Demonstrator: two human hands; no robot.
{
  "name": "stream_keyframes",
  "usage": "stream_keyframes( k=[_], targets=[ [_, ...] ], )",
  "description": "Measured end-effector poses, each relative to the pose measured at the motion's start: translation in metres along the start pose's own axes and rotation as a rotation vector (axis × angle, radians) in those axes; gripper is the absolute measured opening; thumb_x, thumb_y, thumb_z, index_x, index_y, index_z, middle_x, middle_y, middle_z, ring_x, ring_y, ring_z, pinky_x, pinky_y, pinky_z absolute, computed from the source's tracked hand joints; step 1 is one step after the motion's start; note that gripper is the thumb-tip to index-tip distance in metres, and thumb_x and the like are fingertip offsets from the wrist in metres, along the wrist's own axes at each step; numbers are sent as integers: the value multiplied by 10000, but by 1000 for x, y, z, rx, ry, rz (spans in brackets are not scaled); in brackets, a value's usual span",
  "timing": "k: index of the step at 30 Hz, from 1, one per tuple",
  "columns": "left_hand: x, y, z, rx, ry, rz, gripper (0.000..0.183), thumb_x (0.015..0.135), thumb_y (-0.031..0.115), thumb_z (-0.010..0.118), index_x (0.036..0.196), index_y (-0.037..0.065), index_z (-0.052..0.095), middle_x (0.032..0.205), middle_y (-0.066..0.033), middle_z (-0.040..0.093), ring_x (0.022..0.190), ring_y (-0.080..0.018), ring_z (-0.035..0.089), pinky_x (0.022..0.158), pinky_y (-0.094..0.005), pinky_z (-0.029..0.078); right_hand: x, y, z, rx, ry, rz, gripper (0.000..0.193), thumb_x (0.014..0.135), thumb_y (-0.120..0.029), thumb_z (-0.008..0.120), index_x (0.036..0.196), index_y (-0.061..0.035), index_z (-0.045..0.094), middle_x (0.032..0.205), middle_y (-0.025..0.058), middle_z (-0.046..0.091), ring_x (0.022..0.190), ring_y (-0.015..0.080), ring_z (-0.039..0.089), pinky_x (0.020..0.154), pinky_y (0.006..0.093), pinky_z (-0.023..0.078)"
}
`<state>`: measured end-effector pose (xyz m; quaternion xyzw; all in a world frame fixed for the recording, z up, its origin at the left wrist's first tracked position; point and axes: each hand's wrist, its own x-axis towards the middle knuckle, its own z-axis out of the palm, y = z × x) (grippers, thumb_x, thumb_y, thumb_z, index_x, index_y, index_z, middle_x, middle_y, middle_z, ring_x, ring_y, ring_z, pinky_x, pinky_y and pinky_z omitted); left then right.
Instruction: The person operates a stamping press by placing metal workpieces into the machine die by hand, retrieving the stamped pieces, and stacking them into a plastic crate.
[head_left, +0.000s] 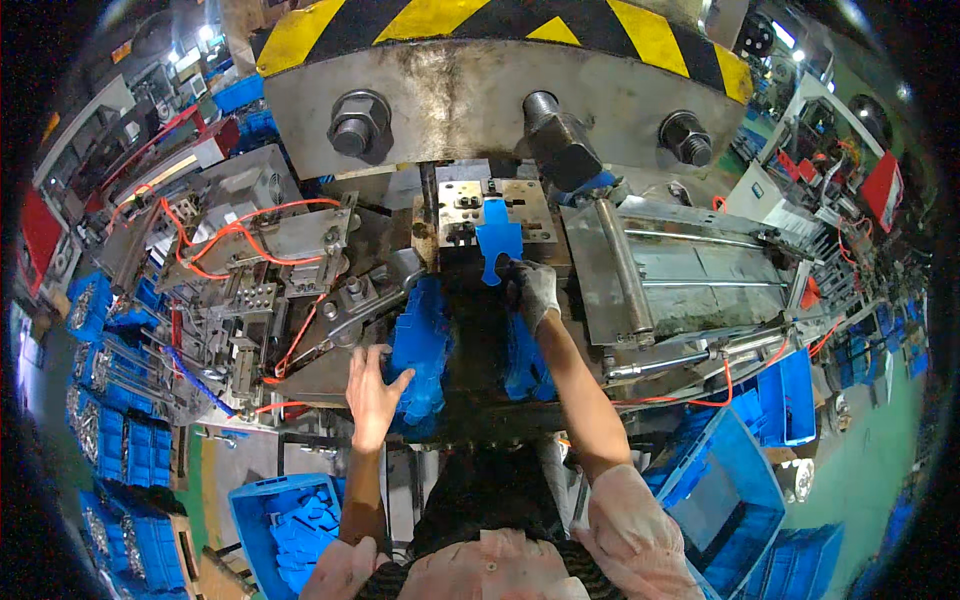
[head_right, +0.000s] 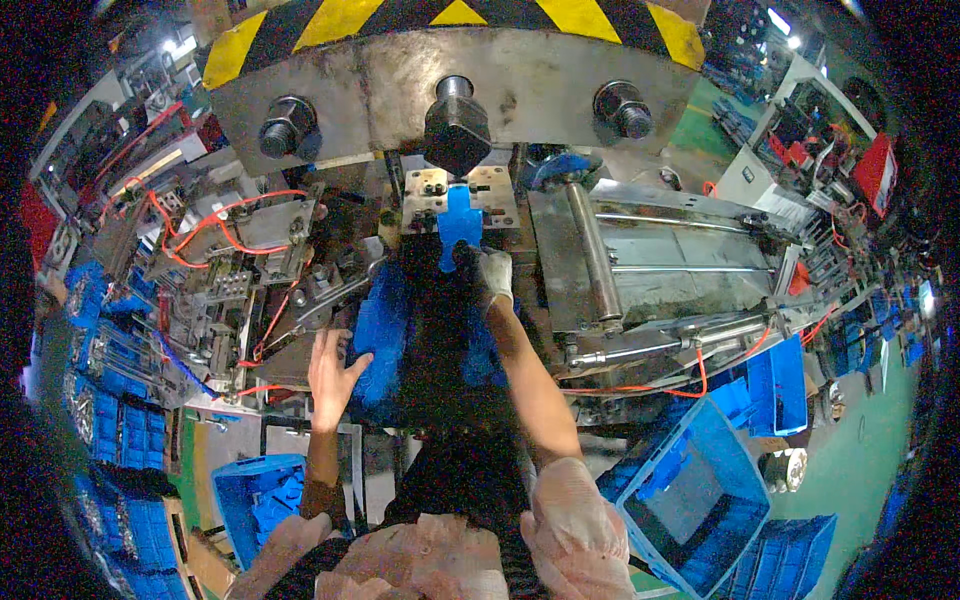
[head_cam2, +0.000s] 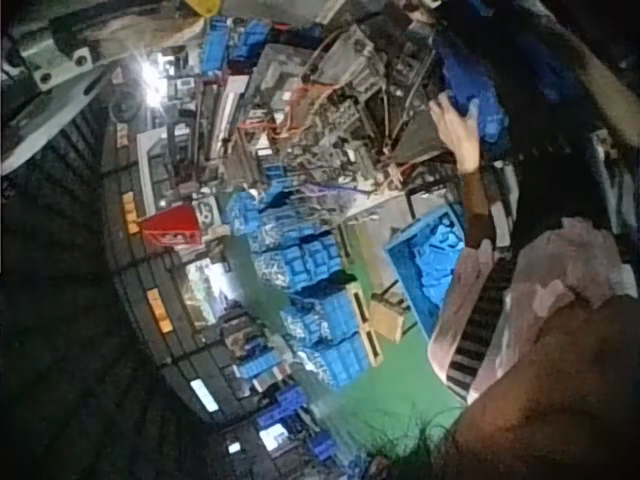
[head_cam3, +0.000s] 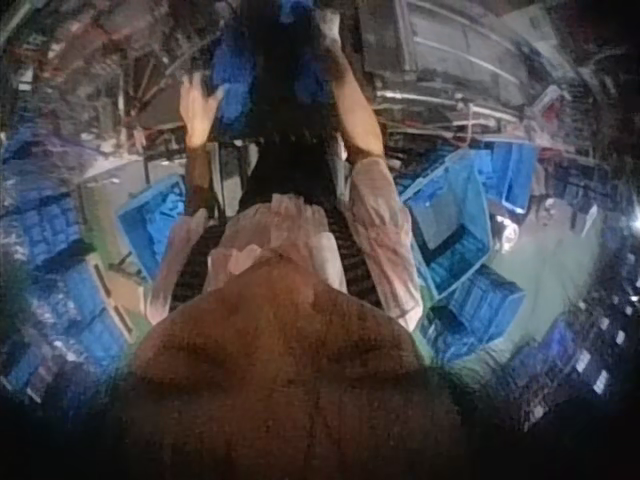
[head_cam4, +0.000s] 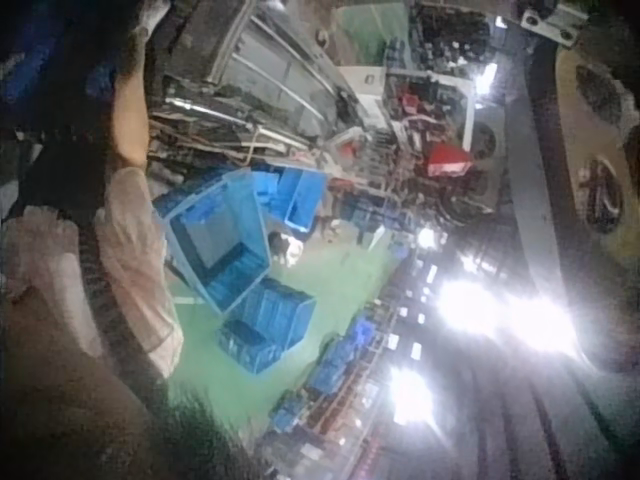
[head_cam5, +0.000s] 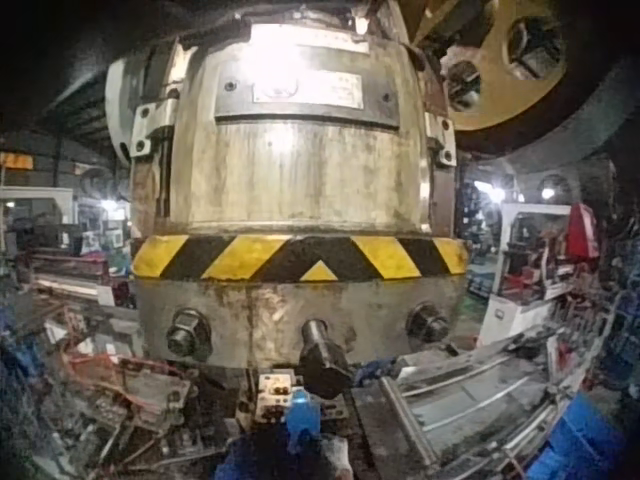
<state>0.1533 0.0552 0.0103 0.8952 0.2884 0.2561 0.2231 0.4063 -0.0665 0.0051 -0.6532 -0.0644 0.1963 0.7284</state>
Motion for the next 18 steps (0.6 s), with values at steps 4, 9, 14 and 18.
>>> stream_keyframes(
  k=[4,9,14,18],
  targets=[
    [-2,-8,-2,-63,-5,-37,402,639,182,727,969,59,531,928,-149,514,870,-351,523,718,-414,433,49,48,-6,-125,-7,-124,149,768,-195,625,686,-75,590,488,12,463,351,116,391,338,270,291],
    [7,2,11,-66,5,14,391,633,158,731,953,49,535,935,-153,541,849,-351,538,712,-404,436,112,95,-46,-260,129,-132,142,767,-171,603,662,-76,587,491,20,472,363,130,412,345,286,315],
    [-1,-28,-10,-32,6,-12,379,622,144,738,919,36,529,899,-161,546,820,-362,547,665,-411,437,81,87,6,-985,43,-981,179,749,-191,627,604,-96,580,487,15,469,376,131,415,365,296,319],
    [9,-12,-4,-89,-9,76,372,601,136,752,878,18,535,849,-171,576,788,-358,564,655,-404,440,119,103,-27,-217,100,39,183,735,-198,641,597,-97,577,525,11,495,408,124,430,382,292,332]
  ],
)
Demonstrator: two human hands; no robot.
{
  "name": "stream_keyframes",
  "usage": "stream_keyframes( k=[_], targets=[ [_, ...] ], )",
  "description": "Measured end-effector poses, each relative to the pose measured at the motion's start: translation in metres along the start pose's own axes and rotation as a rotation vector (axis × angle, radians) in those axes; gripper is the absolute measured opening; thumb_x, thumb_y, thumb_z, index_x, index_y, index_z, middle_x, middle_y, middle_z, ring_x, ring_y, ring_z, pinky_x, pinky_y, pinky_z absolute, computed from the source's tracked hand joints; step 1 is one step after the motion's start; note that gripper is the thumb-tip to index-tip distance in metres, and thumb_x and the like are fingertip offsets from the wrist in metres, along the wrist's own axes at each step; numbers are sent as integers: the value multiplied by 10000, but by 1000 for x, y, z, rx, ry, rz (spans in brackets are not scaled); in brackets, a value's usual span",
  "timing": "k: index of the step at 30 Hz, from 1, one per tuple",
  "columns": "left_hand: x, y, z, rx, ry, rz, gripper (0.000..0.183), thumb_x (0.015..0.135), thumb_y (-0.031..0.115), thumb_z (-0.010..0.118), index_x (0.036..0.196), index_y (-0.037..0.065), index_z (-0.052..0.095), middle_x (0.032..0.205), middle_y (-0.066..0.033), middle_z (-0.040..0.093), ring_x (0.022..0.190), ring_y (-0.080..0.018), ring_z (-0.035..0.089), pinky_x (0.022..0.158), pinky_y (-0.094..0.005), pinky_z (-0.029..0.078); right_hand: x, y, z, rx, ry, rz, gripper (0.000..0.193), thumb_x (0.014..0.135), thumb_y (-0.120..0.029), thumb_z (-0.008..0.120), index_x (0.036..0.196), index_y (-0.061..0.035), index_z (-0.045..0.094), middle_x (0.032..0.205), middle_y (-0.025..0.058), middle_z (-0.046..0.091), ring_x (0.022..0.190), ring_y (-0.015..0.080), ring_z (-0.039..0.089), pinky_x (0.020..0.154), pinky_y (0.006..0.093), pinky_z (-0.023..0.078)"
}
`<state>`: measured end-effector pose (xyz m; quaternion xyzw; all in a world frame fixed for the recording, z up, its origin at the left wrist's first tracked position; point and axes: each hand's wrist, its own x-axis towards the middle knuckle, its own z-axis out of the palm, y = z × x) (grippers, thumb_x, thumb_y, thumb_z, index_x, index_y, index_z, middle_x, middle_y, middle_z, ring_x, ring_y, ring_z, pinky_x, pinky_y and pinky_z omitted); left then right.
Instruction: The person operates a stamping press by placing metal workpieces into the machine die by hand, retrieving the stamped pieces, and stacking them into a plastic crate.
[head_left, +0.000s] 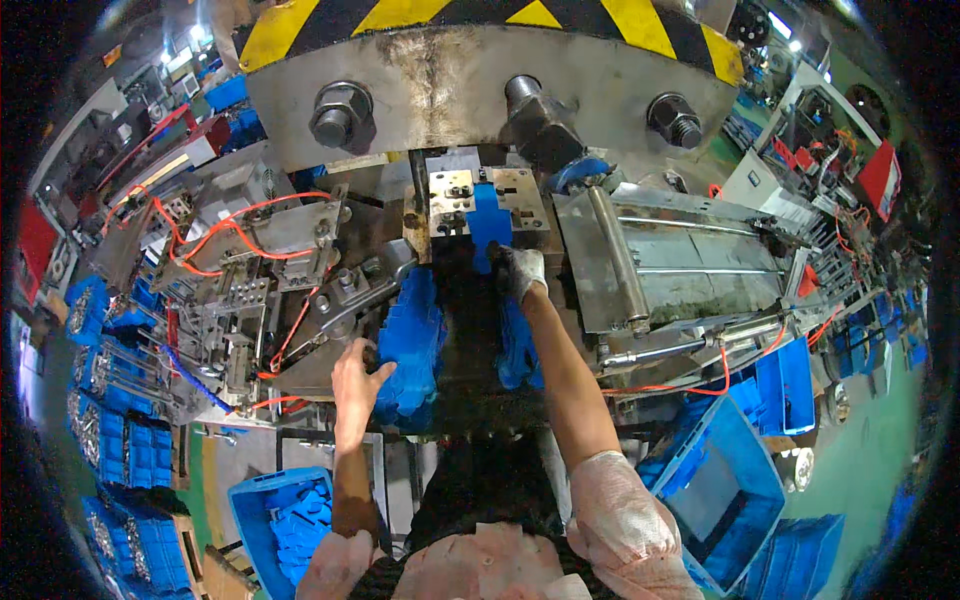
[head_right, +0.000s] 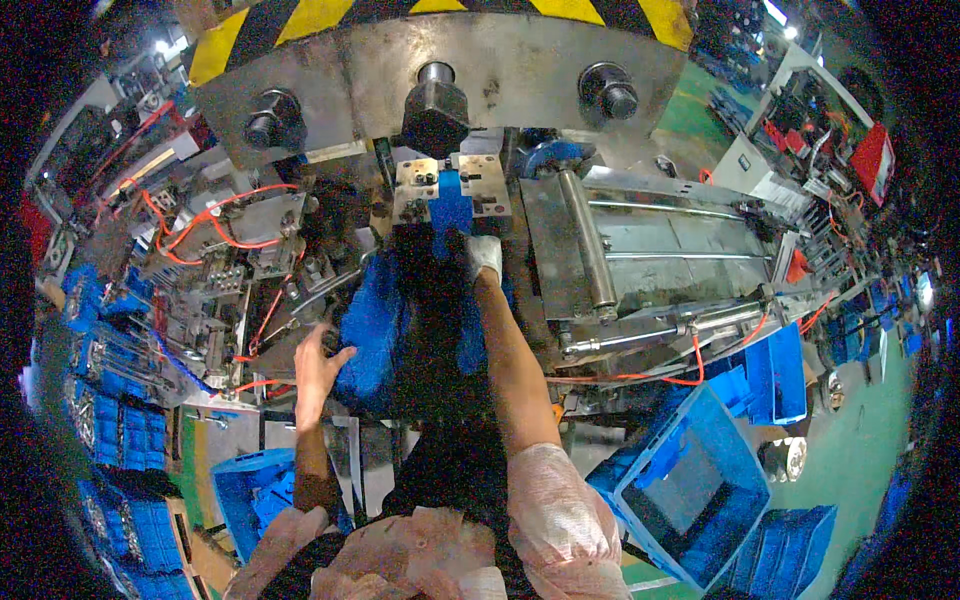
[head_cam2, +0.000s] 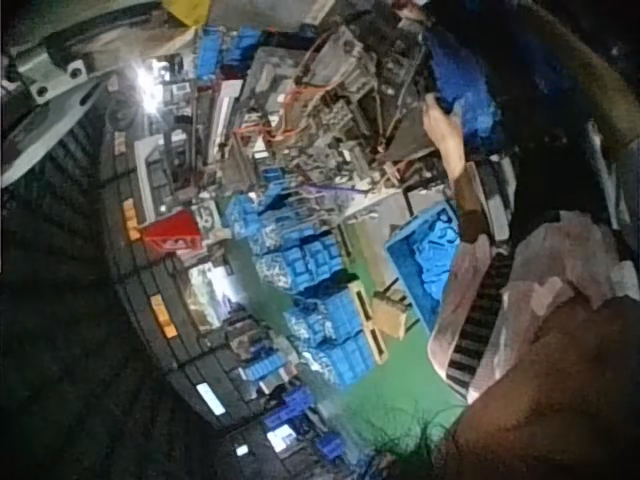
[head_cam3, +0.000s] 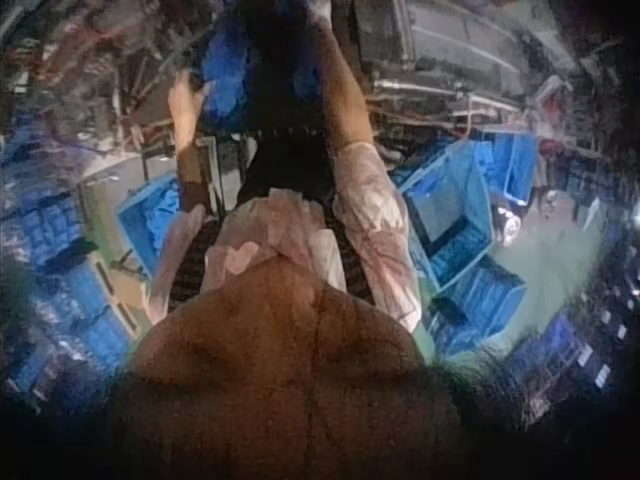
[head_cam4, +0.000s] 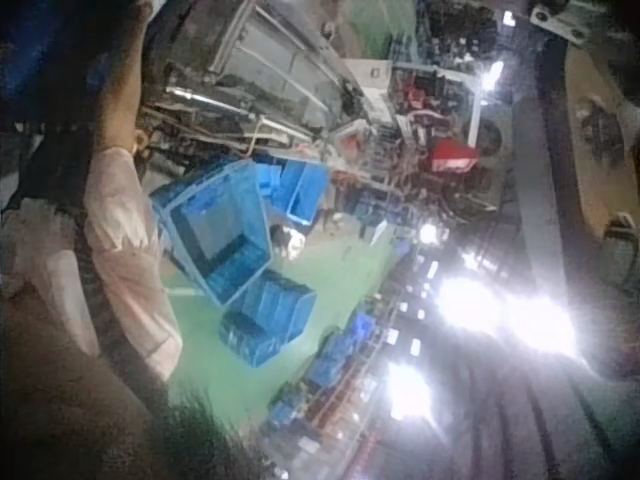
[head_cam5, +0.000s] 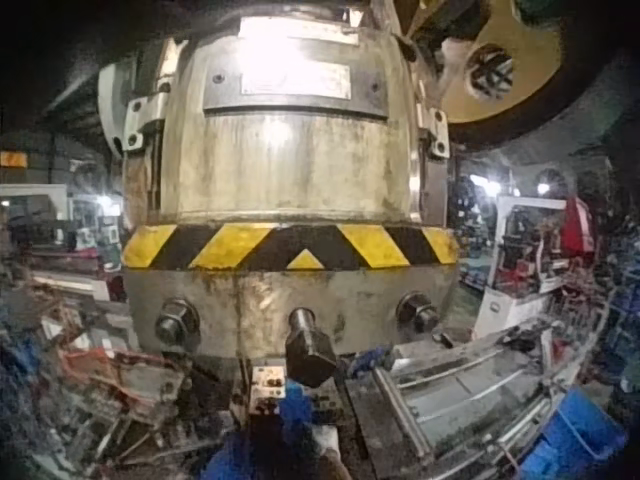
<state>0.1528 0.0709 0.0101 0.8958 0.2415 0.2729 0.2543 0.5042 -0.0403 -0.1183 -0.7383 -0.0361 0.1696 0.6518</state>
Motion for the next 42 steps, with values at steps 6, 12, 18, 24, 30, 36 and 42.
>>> stream_keyframes(
  k=[6,12,18,24,30,36,42],
  targets=[
    [0,-16,-11,43,-112,-120,343,585,128,762,831,-7,566,808,-200,610,762,-355,590,655,-399,452,-19,-2,15,1,-157,-218,146,723,-195,656,644,-85,602,612,11,548,458,92,438,399,268,349],
    [3,-29,-32,-269,-316,-399,208,691,112,693,817,-38,621,664,-131,624,582,-201,614,447,-320,479,-58,-49,15,115,-161,60,190,717,-234,663,615,-100,575,573,13,548,419,104,435,396,257,352],
    [3,-50,-11,-629,-353,-225,109,737,82,656,780,-12,622,663,-46,609,548,-84,543,409,-212,423,-12,-16,-6,-131,-110,-238,227,705,-274,674,612,-91,577,549,27,536,401,124,438,388,267,340],
    [-3,-26,-19,-782,-365,-470,111,763,124,647,776,16,624,660,-5,583,567,-60,505,518,-204,387,0,0,3,-52,-86,-225,228,728,-246,664,585,-99,563,513,26,492,392,131,430,391,279,350],
    [-7,16,-7,-1069,-292,-461,117,782,112,625,698,43,583,618,8,543,550,-46,472,515,-187,343,6,4,-25,92,-61,-180,164,792,-242,600,851,-94,559,703,32,556,530,142,501,448,297,388],
    [-18,18,-6,-1129,-260,-497,113,797,95,612,706,51,563,617,-3,532,551,-45,465,508,-185,338,-38,-21,-6,82,-33,-191,138,823,-121,497,859,-20,583,761,48,561,639,142,437,546,317,394],
    [-22,28,2,-1194,-262,-561,69,784,83,632,774,32,588,681,0,567,608,-49,508,555,-186,386,-35,-28,-29,-726,125,-343,163,800,-75,508,924,-26,602,850,67,612,700,135,503,646,294,440]
  ],
)
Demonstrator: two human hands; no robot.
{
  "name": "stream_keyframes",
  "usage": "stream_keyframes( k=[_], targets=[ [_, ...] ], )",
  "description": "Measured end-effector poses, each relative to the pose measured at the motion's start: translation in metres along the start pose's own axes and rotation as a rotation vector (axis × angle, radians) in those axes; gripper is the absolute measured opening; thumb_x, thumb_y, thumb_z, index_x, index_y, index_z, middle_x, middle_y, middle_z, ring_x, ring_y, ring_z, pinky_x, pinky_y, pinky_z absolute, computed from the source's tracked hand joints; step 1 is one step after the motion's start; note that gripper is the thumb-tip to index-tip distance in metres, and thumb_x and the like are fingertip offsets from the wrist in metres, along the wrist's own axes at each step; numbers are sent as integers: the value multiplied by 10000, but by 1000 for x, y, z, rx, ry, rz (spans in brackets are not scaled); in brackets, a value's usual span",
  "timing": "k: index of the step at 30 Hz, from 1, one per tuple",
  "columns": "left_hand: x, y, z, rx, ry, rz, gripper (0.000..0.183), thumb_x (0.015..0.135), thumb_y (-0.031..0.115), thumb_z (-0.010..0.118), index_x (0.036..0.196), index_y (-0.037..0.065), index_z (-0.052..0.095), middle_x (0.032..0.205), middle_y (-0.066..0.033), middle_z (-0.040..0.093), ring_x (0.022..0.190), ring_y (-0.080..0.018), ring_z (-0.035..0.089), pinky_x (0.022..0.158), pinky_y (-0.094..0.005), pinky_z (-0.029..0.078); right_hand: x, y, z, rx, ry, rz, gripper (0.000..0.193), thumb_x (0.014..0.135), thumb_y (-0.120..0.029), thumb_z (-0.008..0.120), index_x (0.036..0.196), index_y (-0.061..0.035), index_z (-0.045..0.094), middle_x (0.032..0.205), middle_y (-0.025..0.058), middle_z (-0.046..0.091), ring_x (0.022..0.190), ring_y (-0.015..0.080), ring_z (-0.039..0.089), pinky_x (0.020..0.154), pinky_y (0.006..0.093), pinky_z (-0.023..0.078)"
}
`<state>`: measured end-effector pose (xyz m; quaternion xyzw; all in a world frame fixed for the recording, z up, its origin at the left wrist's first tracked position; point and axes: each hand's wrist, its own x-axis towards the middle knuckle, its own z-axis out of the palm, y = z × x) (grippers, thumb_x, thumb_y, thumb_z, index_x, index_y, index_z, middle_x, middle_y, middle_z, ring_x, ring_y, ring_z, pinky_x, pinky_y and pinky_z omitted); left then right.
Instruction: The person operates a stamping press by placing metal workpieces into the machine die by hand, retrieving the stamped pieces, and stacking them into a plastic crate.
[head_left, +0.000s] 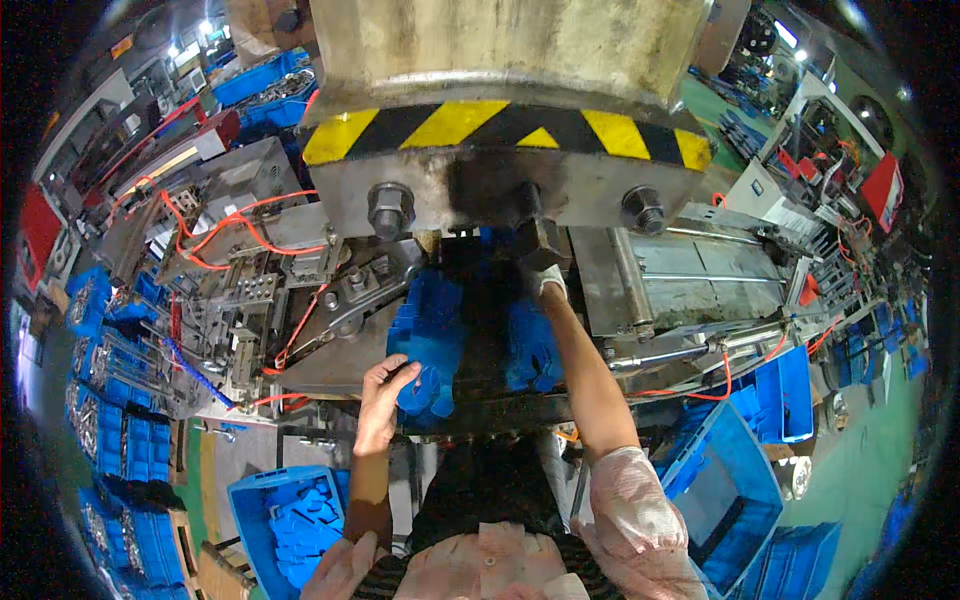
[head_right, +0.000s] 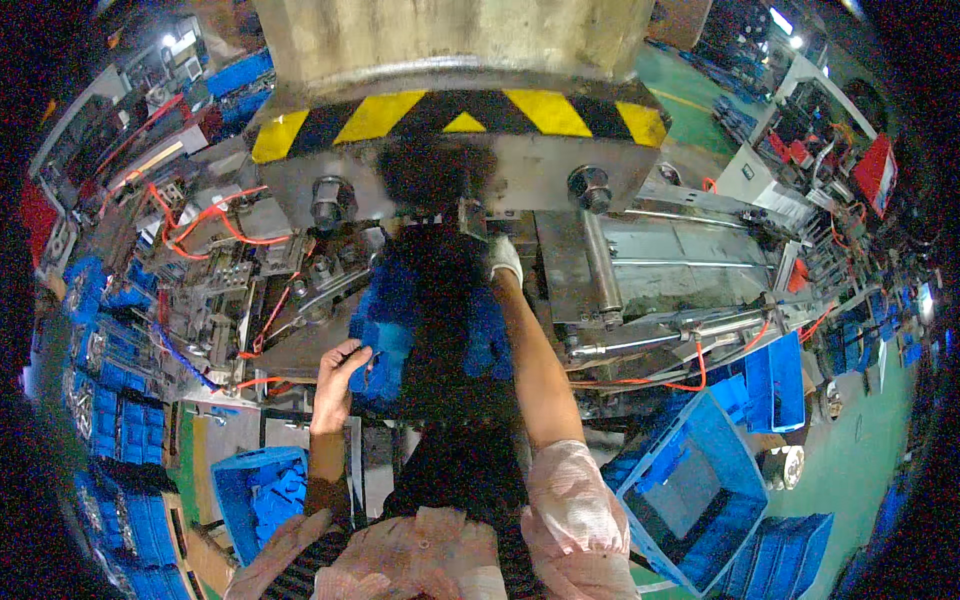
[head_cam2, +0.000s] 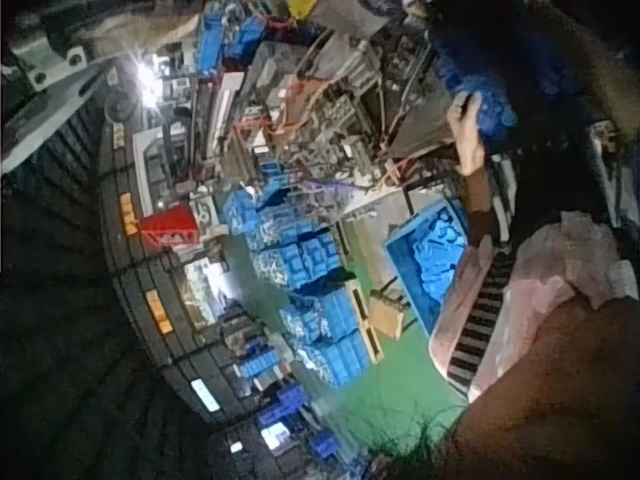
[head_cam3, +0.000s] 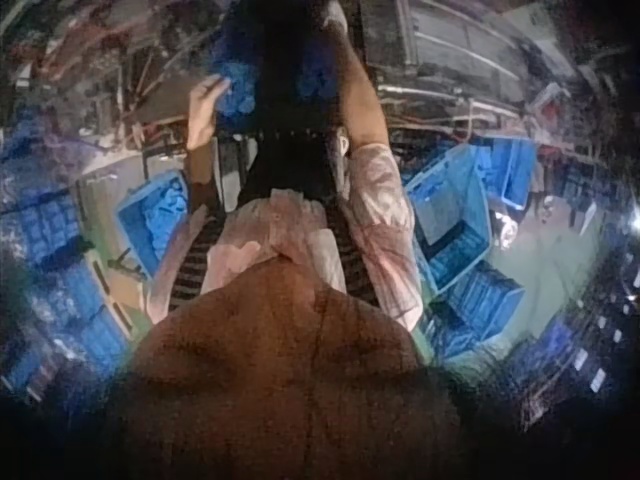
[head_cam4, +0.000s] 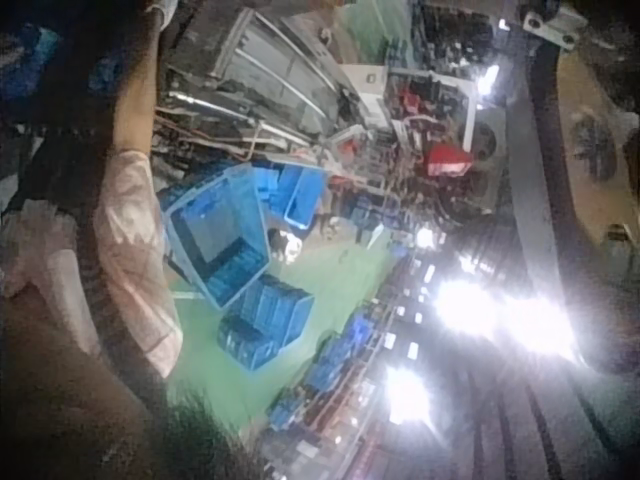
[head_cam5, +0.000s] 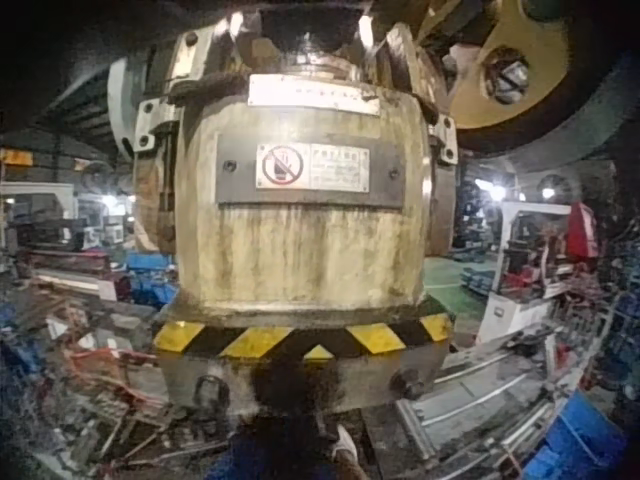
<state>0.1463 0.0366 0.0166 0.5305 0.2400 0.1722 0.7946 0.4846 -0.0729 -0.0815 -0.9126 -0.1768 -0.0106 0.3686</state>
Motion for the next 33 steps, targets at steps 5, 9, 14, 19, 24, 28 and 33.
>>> stream_keyframes(
  k=[5,9,14,19,24,28,33],
  targets=[
    [-4,2,2,-39,50,11,79,782,82,635,818,19,603,752,-8,601,664,-59,541,608,-189,413,-12,-20,-42,899,-240,16,159,819,-53,500,923,-61,620,785,34,613,643,134,513,596,284,450],
    [-6,0,-5,-99,110,55,82,782,75,630,832,13,607,779,-11,607,684,-60,548,625,-195,420,-122,-56,-108,788,-39,153,183,824,-178,557,662,-92,565,505,-23,445,395,67,352,367,246,275],
    [6,-18,17,-107,57,119,120,779,72,634,867,-2,599,793,0,594,704,-49,525,634,-182,399,-182,4,-99,565,95,8,176,812,-210,594,804,-37,621,622,69,605,481,190,555,441,319,418],
    [-7,-16,24,-111,107,94,88,779,67,633,841,13,603,787,13,587,707,-49,513,646,-182,389,-207,-64,-158,23,-37,43,239,836,-201,552,1020,-54,594,923,193,616,852,359,591,713,384,477],
    [0,-26,79,140,143,309,163,783,116,644,893,11,582,769,7,554,695,-80,466,692,-242,369,-219,-52,-69,644,-279,75,350,752,-74,568,1074,57,526,901,175,611,805,258,595,705,300,474],
    [2,10,70,447,177,460,235,789,129,647,986,28,567,759,-46,556,690,-114,500,689,-259,408,-152,-83,-95,934,-318,-12,175,787,-168,577,867,-16,609,681,46,580,561,109,500,503,253,389],
    [12,6,4,1248,365,637,434,647,160,719,1014,54,512,965,-140,486,961,-327,474,777,-407,410,-74,-90,-79,906,-252,126,153,797,-190,566,720,-65,608,533,-4,493,423,77,423,373,241,312]
  ],
)
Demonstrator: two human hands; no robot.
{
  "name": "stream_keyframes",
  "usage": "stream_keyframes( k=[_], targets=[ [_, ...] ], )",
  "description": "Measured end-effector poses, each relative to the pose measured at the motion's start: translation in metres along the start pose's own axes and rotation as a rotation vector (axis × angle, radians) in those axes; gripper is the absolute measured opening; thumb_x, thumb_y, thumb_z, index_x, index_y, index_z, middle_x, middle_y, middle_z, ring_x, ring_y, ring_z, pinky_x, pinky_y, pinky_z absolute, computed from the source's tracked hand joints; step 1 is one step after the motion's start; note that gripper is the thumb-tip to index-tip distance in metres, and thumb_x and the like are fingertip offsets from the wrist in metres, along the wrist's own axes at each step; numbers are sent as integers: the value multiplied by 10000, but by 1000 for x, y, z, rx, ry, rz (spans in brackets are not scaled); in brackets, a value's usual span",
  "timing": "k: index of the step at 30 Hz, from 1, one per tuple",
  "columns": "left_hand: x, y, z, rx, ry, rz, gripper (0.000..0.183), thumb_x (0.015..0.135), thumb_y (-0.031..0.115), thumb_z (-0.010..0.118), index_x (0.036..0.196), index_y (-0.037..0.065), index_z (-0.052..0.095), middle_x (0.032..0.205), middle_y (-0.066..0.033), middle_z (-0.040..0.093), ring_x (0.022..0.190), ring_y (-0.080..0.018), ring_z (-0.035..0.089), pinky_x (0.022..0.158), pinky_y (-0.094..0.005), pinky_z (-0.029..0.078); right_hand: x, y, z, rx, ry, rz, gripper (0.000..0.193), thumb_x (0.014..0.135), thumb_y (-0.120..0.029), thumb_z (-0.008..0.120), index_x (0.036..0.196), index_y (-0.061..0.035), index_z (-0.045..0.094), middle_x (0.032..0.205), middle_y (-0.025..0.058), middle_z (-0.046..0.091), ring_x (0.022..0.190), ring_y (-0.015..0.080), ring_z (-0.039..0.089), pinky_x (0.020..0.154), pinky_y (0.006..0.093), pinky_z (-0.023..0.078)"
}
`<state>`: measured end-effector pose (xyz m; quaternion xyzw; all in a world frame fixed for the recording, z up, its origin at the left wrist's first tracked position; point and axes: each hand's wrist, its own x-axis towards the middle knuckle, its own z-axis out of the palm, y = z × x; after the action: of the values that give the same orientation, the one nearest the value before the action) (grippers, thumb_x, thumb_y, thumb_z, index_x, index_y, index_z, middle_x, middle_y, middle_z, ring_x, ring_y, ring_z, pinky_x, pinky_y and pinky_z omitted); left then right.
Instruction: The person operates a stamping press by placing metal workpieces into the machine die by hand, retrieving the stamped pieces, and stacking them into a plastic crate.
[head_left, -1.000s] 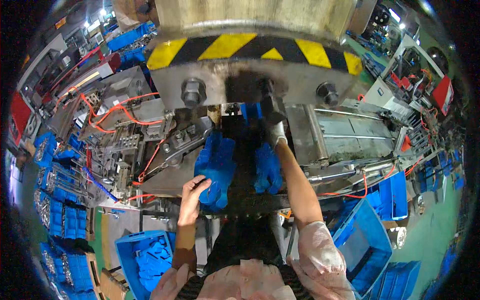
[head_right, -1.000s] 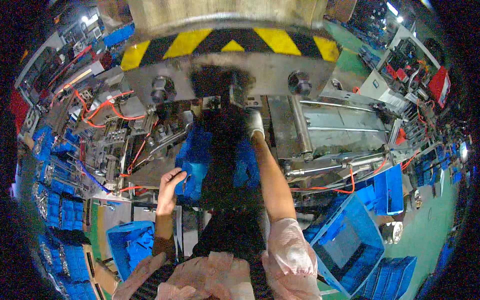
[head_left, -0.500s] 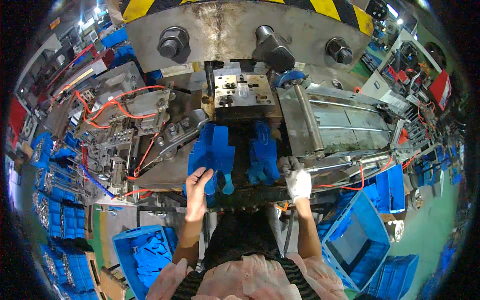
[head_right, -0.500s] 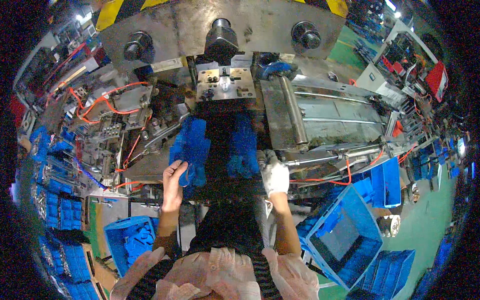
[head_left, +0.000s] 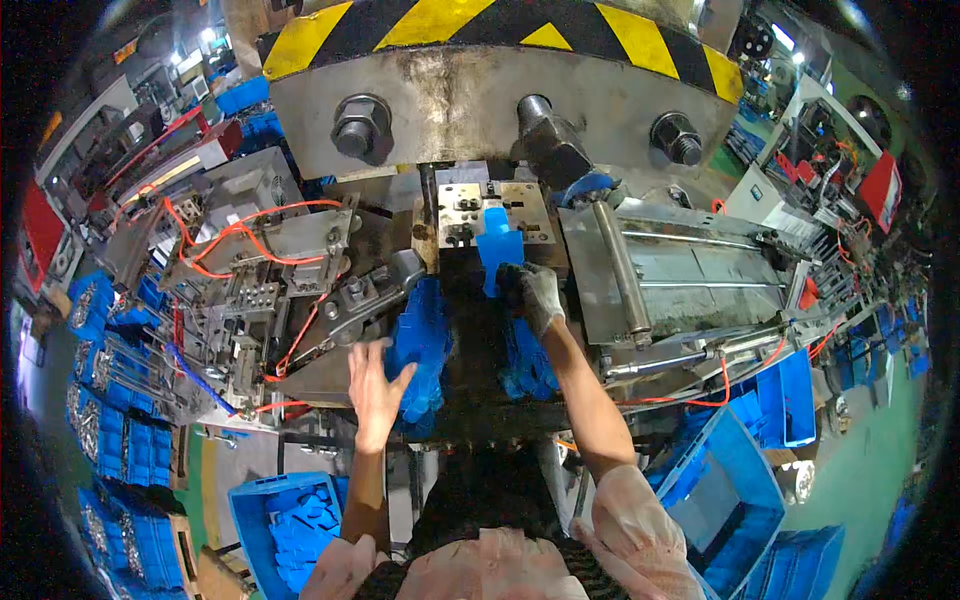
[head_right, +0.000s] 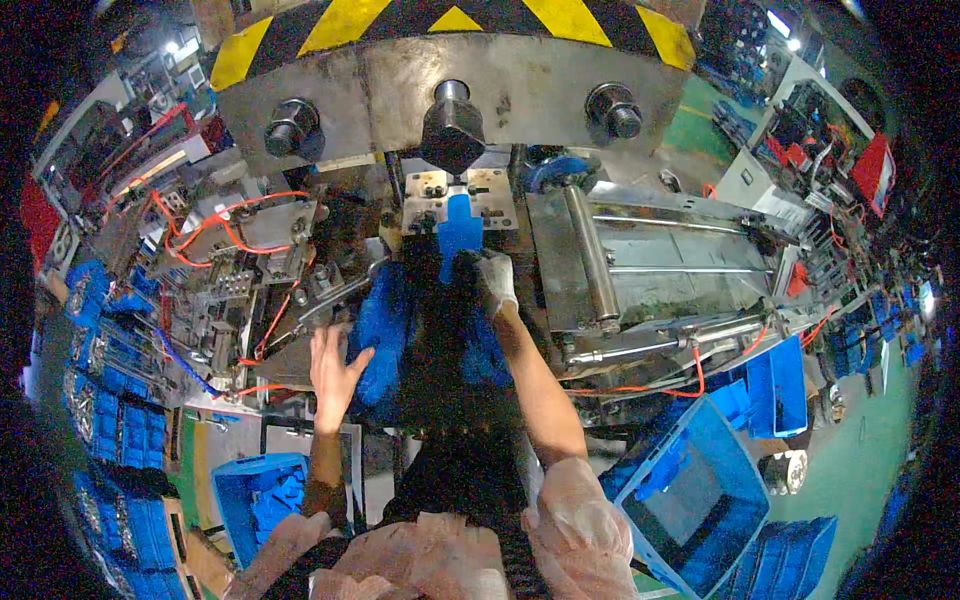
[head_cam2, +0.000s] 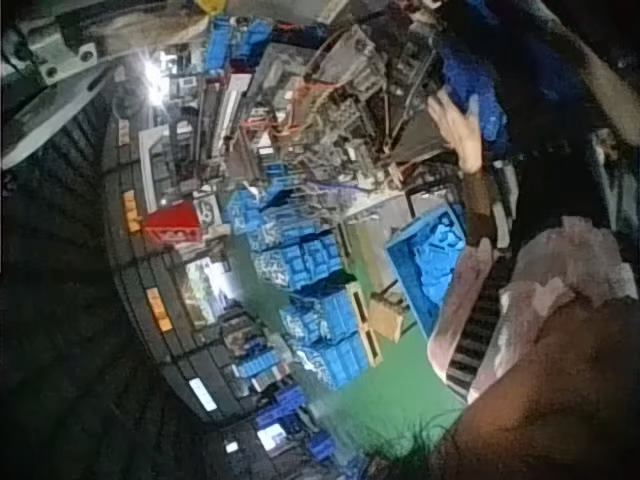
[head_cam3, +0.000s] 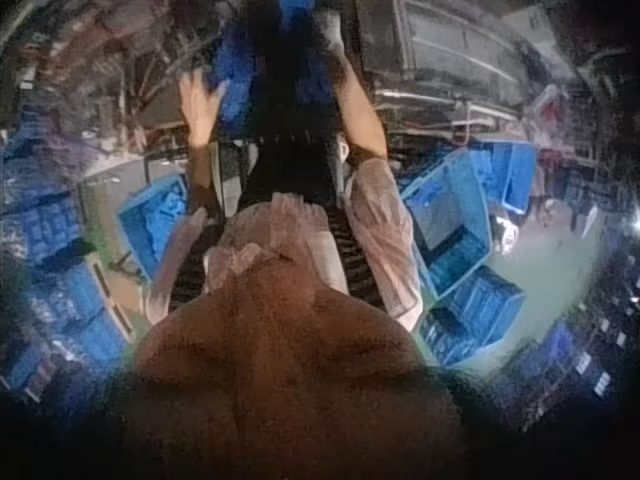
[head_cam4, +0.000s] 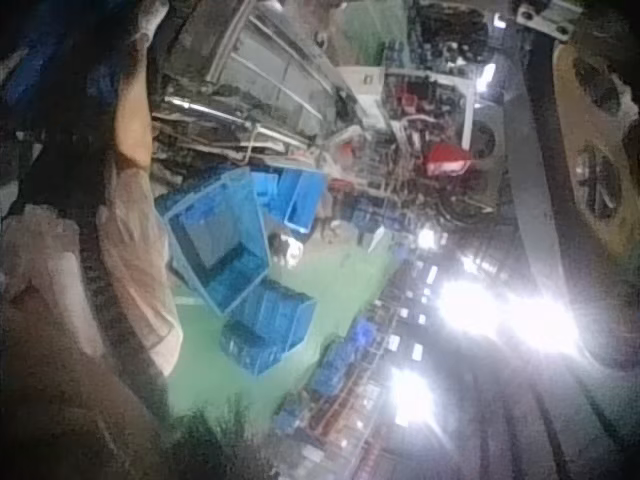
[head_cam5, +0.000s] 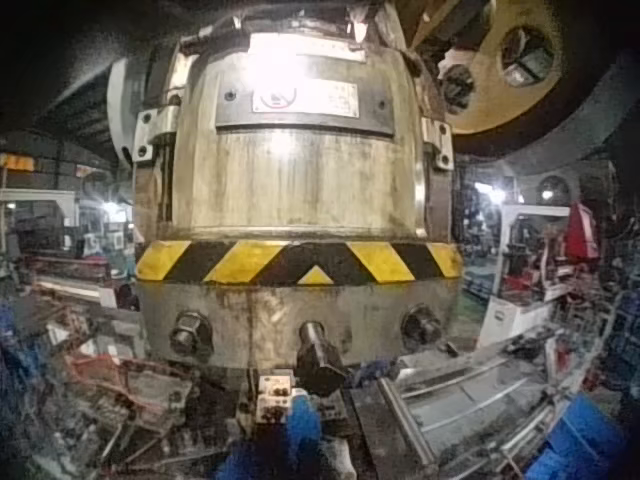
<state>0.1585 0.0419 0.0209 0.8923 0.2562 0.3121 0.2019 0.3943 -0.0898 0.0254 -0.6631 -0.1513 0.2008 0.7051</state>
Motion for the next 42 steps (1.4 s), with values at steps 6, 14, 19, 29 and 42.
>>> stream_keyframes(
  k=[6,14,19,29,42],
  targets=[
    [-14,-26,-2,-47,-127,-165,441,643,181,724,1012,71,510,977,-156,485,903,-366,515,740,-432,430,46,36,14,-23,22,70,107,742,-171,610,681,-83,602,507,0,482,396,103,413,368,261,285],
    [3,-16,7,-88,-111,-129,507,624,183,745,1028,-10,509,1003,-212,536,903,-377,531,748,-418,434,128,120,-32,-233,98,-108,163,719,-176,620,582,-115,556,520,-2,483,416,109,422,382,277,296],
    [-3,-48,-5,-20,-106,-106,449,602,162,760,955,22,520,858,-179,582,778,-354,572,666,-418,453,119,115,11,-653,30,-176,98,708,-121,580,615,-95,565,562,5,513,484,100,460,438,290,349],
    [4,-47,-11,-17,-191,-136,373,599,166,766,876,-9,586,864,-210,614,810,-361,594,678,-401,464,103,98,-8,-865,-11,-422,61,687,-131,579,734,-141,616,656,62,600,563,143,539,502,302,403],
    [-9,-27,-5,-1121,-346,-557,119,765,142,649,777,28,618,650,20,566,528,-36,479,461,-185,353,109,96,-16,-823,12,-109,104,701,-110,577,790,-134,626,760,93,624,680,213,610,567,352,433]
  ],
)
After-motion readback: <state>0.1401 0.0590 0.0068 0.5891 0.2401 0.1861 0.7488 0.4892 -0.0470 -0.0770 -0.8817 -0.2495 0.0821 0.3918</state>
